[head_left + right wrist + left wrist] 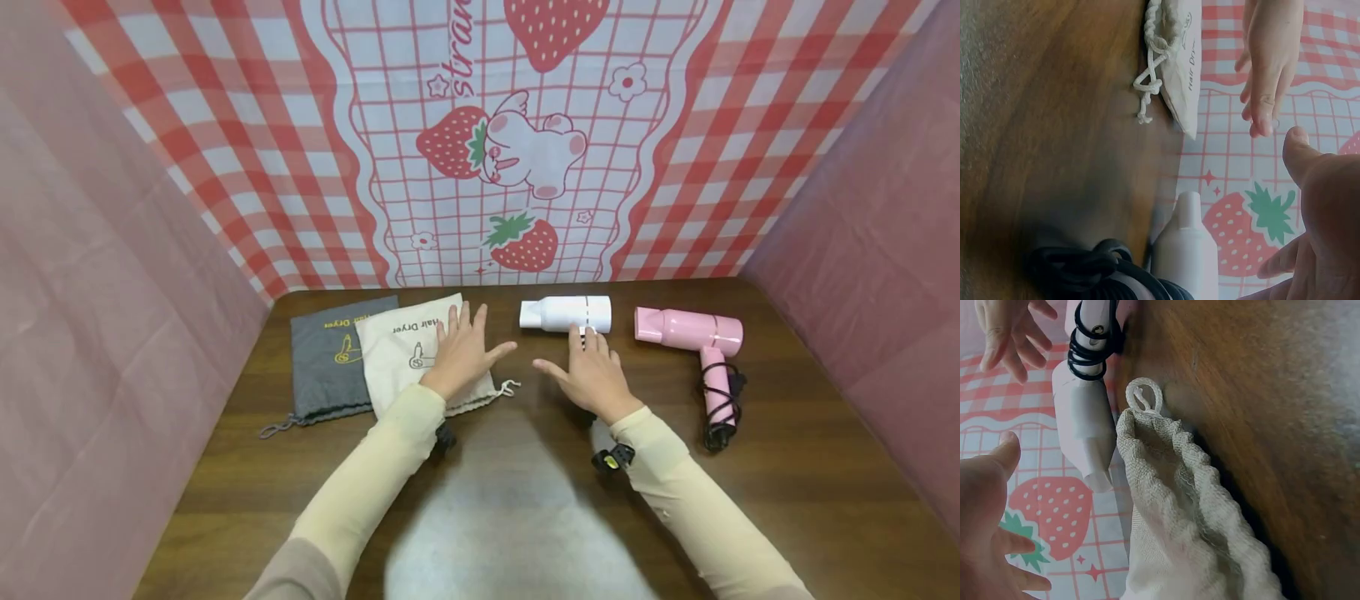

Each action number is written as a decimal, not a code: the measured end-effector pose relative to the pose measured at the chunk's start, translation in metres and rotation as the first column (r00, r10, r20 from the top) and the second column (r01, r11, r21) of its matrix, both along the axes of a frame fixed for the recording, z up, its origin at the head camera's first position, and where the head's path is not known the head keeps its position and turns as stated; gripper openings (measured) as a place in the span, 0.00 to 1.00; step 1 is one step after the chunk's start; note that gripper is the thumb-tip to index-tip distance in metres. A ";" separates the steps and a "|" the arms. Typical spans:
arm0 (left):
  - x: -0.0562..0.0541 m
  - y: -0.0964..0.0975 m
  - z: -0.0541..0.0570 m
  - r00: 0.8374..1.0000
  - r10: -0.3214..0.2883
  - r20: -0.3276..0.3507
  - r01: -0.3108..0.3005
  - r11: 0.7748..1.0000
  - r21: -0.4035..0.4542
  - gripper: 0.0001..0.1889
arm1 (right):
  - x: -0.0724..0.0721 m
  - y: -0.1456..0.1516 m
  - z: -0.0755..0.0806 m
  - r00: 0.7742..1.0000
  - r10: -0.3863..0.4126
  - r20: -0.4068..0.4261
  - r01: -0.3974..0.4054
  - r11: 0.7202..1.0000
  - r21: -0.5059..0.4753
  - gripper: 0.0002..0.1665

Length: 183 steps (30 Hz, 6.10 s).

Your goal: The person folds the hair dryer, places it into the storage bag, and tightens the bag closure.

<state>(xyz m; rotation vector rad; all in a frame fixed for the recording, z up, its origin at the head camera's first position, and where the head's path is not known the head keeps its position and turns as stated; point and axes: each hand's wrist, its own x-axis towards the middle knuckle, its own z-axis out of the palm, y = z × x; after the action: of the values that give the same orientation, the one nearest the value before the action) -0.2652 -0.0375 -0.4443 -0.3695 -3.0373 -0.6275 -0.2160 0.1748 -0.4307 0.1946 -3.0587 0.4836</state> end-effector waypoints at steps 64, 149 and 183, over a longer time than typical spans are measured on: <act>-0.071 0.081 -0.023 0.981 -0.193 -0.018 0.194 0.979 0.055 0.50 | -0.013 0.043 -0.022 0.971 -0.143 0.194 0.139 0.990 0.031 0.54; 0.038 0.030 0.030 0.940 0.220 -0.261 -0.134 0.941 0.312 0.40 | 0.045 0.005 0.003 0.951 -0.024 0.309 0.265 0.579 -0.771 0.25; 0.047 -0.016 0.042 0.936 -0.173 0.306 0.010 0.883 0.469 0.37 | 0.069 0.010 0.001 0.962 0.141 0.235 0.063 0.722 -0.689 0.17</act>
<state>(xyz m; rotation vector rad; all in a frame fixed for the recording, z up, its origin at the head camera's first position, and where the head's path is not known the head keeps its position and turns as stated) -0.2186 -0.0533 -0.4022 -0.4248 -3.0320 -1.5315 -0.1471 0.1848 -0.4299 0.1673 -2.8413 1.7394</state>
